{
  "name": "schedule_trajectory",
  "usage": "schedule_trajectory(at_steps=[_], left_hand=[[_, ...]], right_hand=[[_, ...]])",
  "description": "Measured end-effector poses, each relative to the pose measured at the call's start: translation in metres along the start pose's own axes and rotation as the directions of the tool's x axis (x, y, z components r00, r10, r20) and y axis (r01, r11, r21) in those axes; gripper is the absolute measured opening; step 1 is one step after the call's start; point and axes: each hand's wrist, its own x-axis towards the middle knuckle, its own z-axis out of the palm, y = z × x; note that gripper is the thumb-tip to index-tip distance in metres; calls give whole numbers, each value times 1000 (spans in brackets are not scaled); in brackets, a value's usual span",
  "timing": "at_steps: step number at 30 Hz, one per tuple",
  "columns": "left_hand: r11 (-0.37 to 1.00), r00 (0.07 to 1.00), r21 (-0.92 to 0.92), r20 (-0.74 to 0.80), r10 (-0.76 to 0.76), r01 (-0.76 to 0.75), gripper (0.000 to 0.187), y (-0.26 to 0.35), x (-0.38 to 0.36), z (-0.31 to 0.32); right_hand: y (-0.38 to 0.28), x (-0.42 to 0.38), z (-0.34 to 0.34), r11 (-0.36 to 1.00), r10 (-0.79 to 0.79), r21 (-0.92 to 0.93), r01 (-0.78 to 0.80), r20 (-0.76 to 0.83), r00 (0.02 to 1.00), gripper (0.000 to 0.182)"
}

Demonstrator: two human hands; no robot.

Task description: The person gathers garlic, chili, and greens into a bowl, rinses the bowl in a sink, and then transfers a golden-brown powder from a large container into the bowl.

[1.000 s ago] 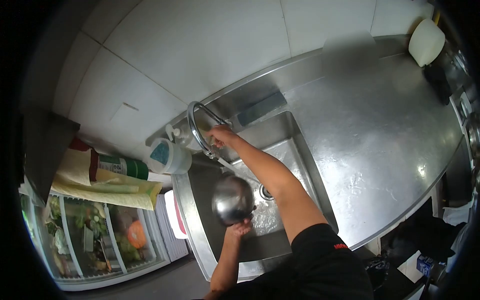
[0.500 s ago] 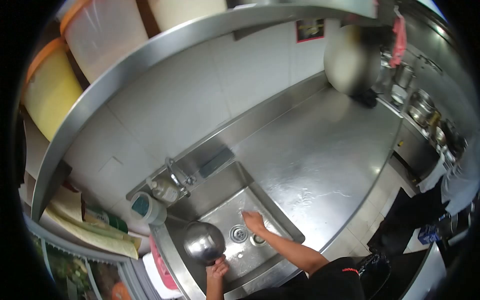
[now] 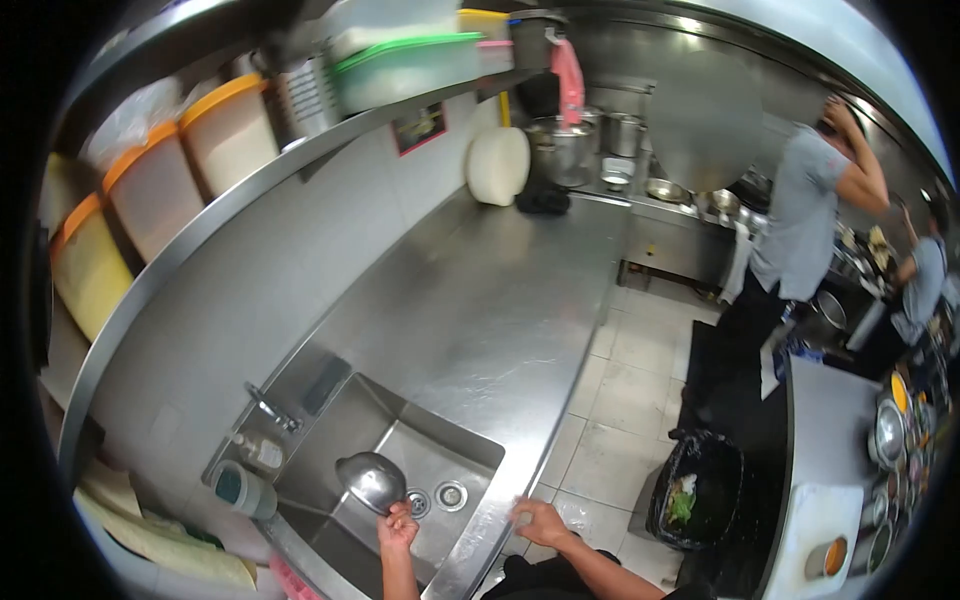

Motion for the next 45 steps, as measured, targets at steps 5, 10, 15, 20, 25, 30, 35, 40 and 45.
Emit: schedule_trajectory(at_steps=[5, 10, 15, 20, 25, 30, 35, 40, 45], left_hand=[[267, 898, 925, 143, 416, -271, 41, -108, -10, 31], [-284, 964, 936, 245, 106, -207, 44, -229, -22, 10], [-589, 949, 766, 85, -303, -257, 39, -362, -48, -65], [-622, 834, 739, -155, -530, -258, 39, -498, -111, -143], [-529, 669, 808, -245, -702, -260, 27, -553, -144, -207], [-654, 632, 741, -438, -640, -149, 39, -551, -151, -222], [-778, 649, 208, -449, -614, -593, 51, -532, -153, -220], [-750, 683, 63, -368, -630, -658, 52, -465, -111, -258], [-826, 749, 131, -362, -555, -549, 48, -407, -83, -232]], right_hand=[[-13, -65, -43, 961, 261, 89, -262, 22, 965, 74], [-8, -161, -86, 801, 342, 556, -222, -119, 932, 95], [20, -303, -123, 740, 542, 614, -276, -300, 785, 75], [78, -451, -126, 594, 766, 734, -329, -391, 510, 42], [58, -532, -142, 576, 814, 784, -231, -524, 250, 36], [56, -552, -161, 428, 886, 904, 2, -420, 195, 33], [100, -537, -194, 452, 851, 879, 155, -476, 220, 31], [154, -507, -250, 347, 810, 807, 478, -515, 281, 38], [247, -485, -301, 385, 874, 756, 530, -483, 56, 43]])
